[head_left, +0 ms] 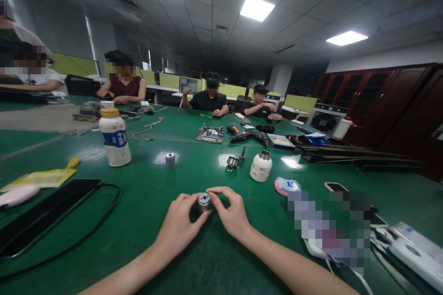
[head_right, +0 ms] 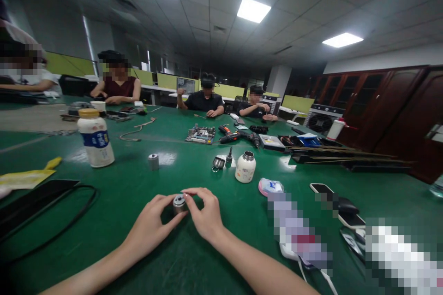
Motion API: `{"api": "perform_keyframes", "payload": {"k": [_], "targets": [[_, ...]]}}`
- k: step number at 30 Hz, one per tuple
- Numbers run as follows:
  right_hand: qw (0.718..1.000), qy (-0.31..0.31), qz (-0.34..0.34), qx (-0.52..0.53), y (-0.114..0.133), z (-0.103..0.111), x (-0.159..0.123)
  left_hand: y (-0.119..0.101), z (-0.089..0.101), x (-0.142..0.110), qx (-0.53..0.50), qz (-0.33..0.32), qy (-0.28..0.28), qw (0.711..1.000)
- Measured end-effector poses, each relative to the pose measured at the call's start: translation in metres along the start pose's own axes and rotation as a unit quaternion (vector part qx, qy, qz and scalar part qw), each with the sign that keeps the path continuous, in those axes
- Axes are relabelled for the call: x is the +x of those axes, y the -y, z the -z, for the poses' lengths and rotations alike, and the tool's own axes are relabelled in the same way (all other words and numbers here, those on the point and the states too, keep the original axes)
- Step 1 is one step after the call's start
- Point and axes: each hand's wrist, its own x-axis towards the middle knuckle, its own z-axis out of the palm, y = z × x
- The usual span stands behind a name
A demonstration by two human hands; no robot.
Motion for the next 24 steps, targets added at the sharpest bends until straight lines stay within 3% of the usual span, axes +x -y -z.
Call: {"api": "perform_keyframes", "payload": {"k": [24], "targets": [[0.999,0.048,0.015,-0.004,-0.0051,-0.0021,-0.0033,-0.0088,0.0041,0.002,-0.018,-0.017,0.048,0.999]]}}
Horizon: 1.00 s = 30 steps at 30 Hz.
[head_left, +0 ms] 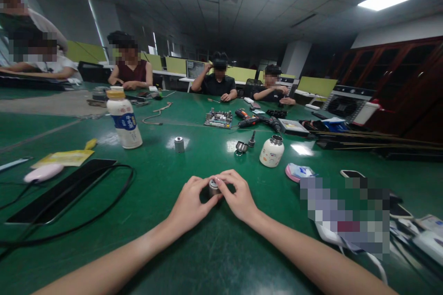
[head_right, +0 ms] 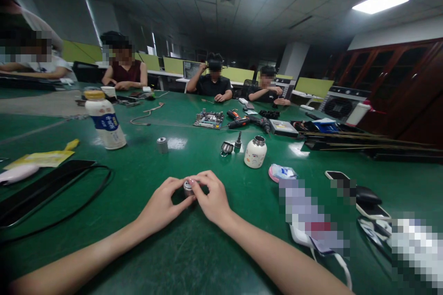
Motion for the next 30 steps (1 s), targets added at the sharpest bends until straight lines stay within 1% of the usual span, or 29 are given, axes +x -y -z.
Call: {"api": "perform_keyframes", "payload": {"k": [3,6,8,12,15,20,23,27,30], "targets": [[1.0,0.007,-0.004,-0.005,0.0005,0.0007,-0.0008,0.0009,-0.0005,0.0006,0.003,0.0,0.008,1.0],[1.0,0.015,-0.005,-0.004,0.0016,0.0023,-0.0011,0.0019,-0.0015,0.0003,0.005,0.003,-0.01,1.0],[1.0,0.018,-0.009,0.0,0.0018,0.0036,-0.001,0.0017,-0.0015,-0.0004,-0.005,-0.005,-0.024,1.0],[0.999,0.021,-0.025,-0.005,0.0004,0.0049,-0.001,-0.0017,0.0013,-0.002,-0.032,-0.026,-0.033,0.999],[0.999,0.018,-0.044,-0.02,-0.0015,0.0041,-0.0017,-0.0057,0.0034,-0.0025,-0.033,-0.027,-0.062,0.997],[0.997,0.026,-0.064,-0.034,-0.0032,0.0013,-0.0021,-0.0071,0.0023,-0.0001,-0.025,-0.048,-0.115,0.992],[0.996,0.05,-0.057,-0.052,-0.0015,0.0013,-0.0025,-0.004,0.0009,0.002,-0.044,-0.046,-0.129,0.99],[0.989,0.117,-0.029,-0.09,0.0021,0.0031,-0.0038,-0.0001,-0.0005,0.0036,-0.077,-0.039,-0.137,0.987],[0.985,0.132,-0.029,-0.104,0.0026,0.0036,-0.0038,0.0006,-0.002,0.0044,-0.093,-0.039,-0.148,0.984]]}}
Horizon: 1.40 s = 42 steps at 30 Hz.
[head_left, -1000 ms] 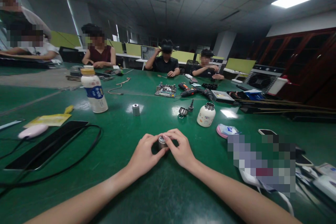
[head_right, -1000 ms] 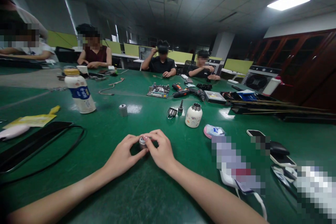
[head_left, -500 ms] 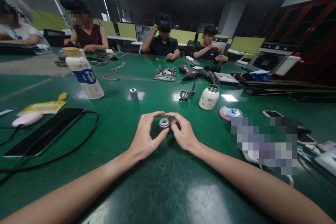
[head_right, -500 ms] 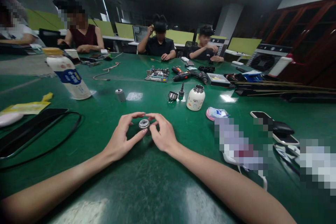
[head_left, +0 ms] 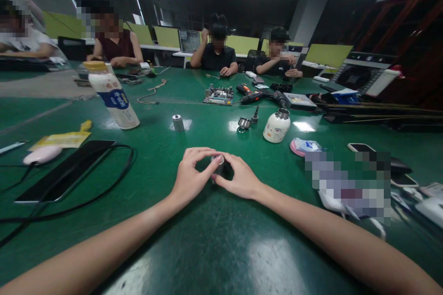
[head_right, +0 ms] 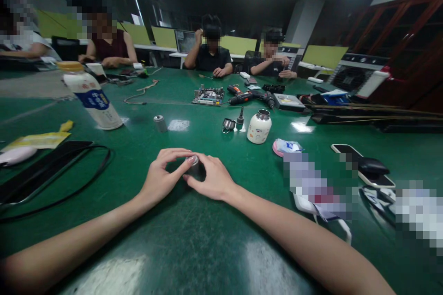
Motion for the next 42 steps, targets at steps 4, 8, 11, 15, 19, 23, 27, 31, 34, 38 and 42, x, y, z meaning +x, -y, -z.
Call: {"api": "perform_keyframes", "payload": {"k": [4,8,11,15,19,23,27,31,34,38,42], "targets": [[0.998,0.008,-0.027,0.049,-0.002,0.0,0.002,0.0,0.001,0.003,-0.009,-0.004,-0.048,0.999],[0.993,0.004,-0.054,0.105,-0.002,0.001,0.004,0.008,0.012,0.009,0.056,0.018,-0.072,0.996],[0.991,0.009,-0.069,0.117,-0.001,0.003,0.004,0.021,0.025,0.016,0.166,0.07,-0.03,0.983],[0.99,0.006,-0.074,0.118,-0.001,0.005,0.005,0.035,0.036,0.021,0.257,0.152,0.035,0.954],[0.989,0.002,-0.08,0.127,-0.002,0.006,0.005,0.038,0.035,0.019,0.268,0.162,0.06,0.948],[0.989,-0.002,-0.075,0.125,-0.002,0.005,0.004,0.039,0.034,0.019,0.249,0.156,0.046,0.955],[0.99,-0.017,-0.067,0.122,-0.003,0.004,0.003,0.036,0.031,0.019,0.156,0.083,-0.025,0.984],[0.996,-0.007,-0.048,0.081,-0.005,0.004,0.003,0.023,0.018,0.012,0.035,0.019,-0.031,0.999],[0.999,0.004,-0.037,0.032,-0.004,0.005,0.003,0.015,0.009,0.006,-0.016,-0.006,0.006,1.0],[0.999,0.011,-0.029,0.008,-0.002,0.006,0.003,0.012,0.006,0.005,-0.031,-0.017,0.021,0.999],[0.999,0.015,-0.032,-0.003,-0.002,0.005,0.003,0.01,0.007,0.006,-0.032,-0.017,0.019,0.999]]}}
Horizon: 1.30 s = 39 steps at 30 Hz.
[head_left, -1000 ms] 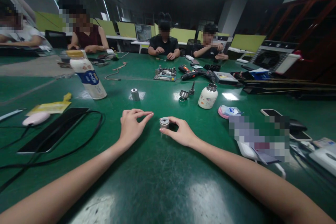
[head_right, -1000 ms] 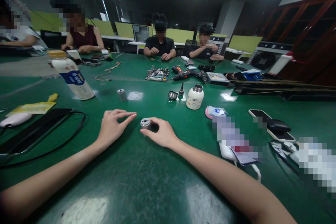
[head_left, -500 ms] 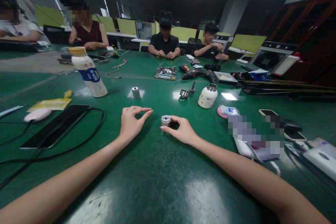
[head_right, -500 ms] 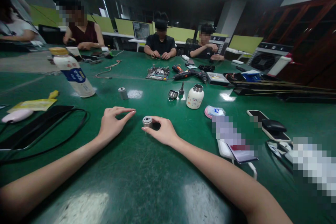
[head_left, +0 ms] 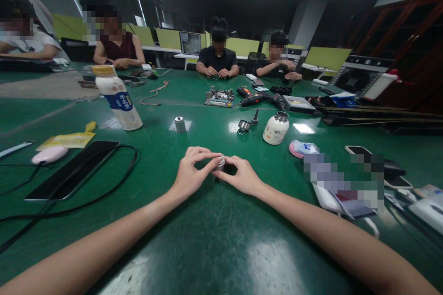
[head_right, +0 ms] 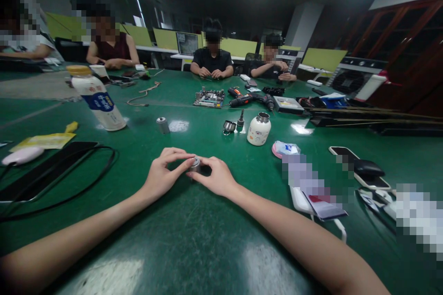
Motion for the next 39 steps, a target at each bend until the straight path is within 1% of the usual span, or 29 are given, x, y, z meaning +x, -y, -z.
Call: {"api": "perform_keyframes", "payload": {"k": [5,10,14,18,24,26,28,30,32,34,36,39], "targets": [[1.0,0.0,0.004,0.004,0.0,0.0,0.0,-0.004,0.0,0.001,-0.004,0.015,-0.002,1.0],[1.0,-0.001,0.003,0.006,0.0,-0.001,0.0,-0.004,-0.001,0.002,0.007,0.028,0.02,0.999],[1.0,-0.002,0.006,0.012,0.0,-0.001,-0.001,-0.004,-0.001,0.002,0.009,0.026,0.021,0.999],[1.0,-0.003,0.006,0.016,0.0,-0.001,0.0,-0.005,0.001,0.002,0.008,0.041,0.044,0.998],[1.0,-0.001,0.005,0.024,0.0,-0.001,-0.001,-0.003,0.002,0.002,0.04,0.054,0.034,0.997],[1.0,0.002,0.004,0.022,0.0,0.0,-0.001,-0.003,0.004,0.005,0.059,0.049,0.031,0.997],[1.0,0.001,0.001,0.019,0.0,0.0,-0.001,-0.002,0.009,0.01,0.08,0.036,0.012,0.996],[1.0,0.0,-0.004,0.019,0.0,0.0,-0.001,0.003,0.015,0.016,0.113,0.03,-0.009,0.993],[1.0,0.0,-0.008,0.02,0.0,0.0,-0.001,0.013,0.022,0.019,0.163,0.045,-0.013,0.986],[1.0,-0.001,-0.009,0.021,0.0,0.0,-0.001,0.025,0.027,0.021,0.223,0.082,-0.001,0.971],[1.0,-0.002,-0.01,0.02,0.0,0.0,-0.001,0.036,0.029,0.021,0.263,0.123,0.025,0.957],[1.0,-0.002,-0.013,0.017,0.001,0.0,-0.001,0.042,0.028,0.018,0.293,0.129,0.045,0.946]]}}
